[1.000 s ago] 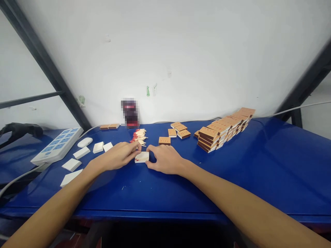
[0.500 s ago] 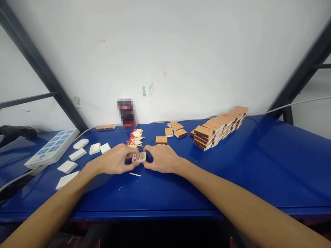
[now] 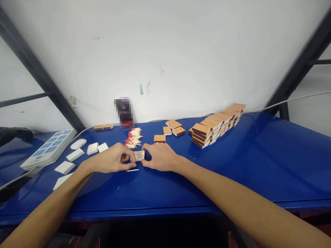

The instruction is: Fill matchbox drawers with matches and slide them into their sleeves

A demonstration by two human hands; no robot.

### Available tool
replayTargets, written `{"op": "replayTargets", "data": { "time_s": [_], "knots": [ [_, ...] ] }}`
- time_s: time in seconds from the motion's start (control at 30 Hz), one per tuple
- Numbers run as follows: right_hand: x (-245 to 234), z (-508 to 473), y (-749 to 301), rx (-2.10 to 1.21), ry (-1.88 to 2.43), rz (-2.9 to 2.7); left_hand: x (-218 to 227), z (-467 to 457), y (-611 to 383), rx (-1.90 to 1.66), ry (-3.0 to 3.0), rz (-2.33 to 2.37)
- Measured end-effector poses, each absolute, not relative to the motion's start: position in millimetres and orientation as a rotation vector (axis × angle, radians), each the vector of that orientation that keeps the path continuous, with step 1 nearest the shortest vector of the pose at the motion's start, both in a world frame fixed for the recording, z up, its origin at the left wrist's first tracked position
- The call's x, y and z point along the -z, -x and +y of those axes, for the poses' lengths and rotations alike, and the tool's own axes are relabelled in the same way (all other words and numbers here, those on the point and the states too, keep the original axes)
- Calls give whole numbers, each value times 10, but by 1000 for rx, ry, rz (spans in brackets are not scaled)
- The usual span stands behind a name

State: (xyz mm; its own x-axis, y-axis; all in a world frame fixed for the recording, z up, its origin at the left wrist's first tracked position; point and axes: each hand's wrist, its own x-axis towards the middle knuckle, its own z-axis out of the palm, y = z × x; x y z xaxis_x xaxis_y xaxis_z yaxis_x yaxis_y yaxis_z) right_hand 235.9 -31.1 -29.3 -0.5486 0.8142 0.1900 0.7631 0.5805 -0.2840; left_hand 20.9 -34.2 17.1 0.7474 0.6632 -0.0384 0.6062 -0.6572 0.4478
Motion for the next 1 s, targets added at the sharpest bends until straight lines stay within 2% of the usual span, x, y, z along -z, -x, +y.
{"op": "replayTargets", "data": {
  "time_s": [0.23, 0.43, 0.63, 0.83, 1.0],
  "knots": [
    [281, -312, -2355, -252, 1313, -2528, -180, -361, -192, 27, -2431, 946],
    [300, -314, -2364, -267, 1269, -2500, -178, -303, -184, -328, -2567, 1165],
    [308, -319, -2355, -293, 1207, -2473, -24, -226, -231, -337, -2687, 1240],
    [299, -323, -2347, -272, 1214, -2466, 82, -110, -251, -766, -2701, 1352],
    [291, -330, -2354, -255, 1246, -2466, 36, 19, -49, -588, -2696, 1572]
  ]
}}
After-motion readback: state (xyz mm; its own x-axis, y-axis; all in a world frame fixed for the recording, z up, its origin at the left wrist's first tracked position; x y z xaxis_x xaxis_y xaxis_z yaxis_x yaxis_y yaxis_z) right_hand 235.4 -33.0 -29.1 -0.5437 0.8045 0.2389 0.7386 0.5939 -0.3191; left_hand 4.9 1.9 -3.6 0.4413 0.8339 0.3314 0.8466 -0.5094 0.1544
